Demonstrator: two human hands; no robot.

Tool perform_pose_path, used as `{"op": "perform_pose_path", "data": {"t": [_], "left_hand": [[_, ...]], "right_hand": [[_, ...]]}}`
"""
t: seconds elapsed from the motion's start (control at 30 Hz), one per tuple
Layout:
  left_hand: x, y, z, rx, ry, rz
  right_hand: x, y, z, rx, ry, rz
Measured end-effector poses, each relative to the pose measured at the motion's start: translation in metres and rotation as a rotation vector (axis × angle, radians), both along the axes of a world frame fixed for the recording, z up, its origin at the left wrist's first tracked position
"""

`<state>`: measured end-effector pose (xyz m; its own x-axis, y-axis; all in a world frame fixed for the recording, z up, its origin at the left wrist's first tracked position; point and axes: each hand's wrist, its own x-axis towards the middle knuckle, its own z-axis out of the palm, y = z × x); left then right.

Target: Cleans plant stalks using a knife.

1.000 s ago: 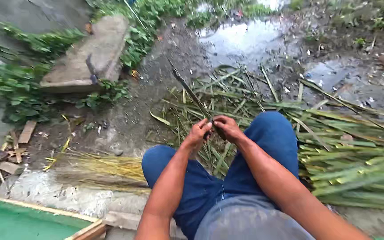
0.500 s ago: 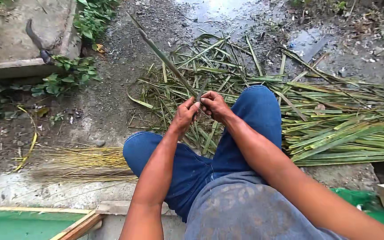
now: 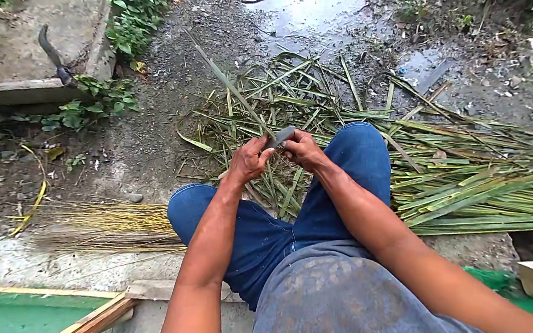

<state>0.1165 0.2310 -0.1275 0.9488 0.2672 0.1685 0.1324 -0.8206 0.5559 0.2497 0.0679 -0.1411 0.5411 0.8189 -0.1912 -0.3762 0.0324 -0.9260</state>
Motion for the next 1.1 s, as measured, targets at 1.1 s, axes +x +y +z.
{"op": "perform_pose_path", "data": {"t": [1.1], "left_hand": [[0.011,-0.013,0.012,-0.205,-0.061,0.357]], "right_hand": [[-0.008,-0.019,-0.008,0.024,-1.03,-0.307]]}}
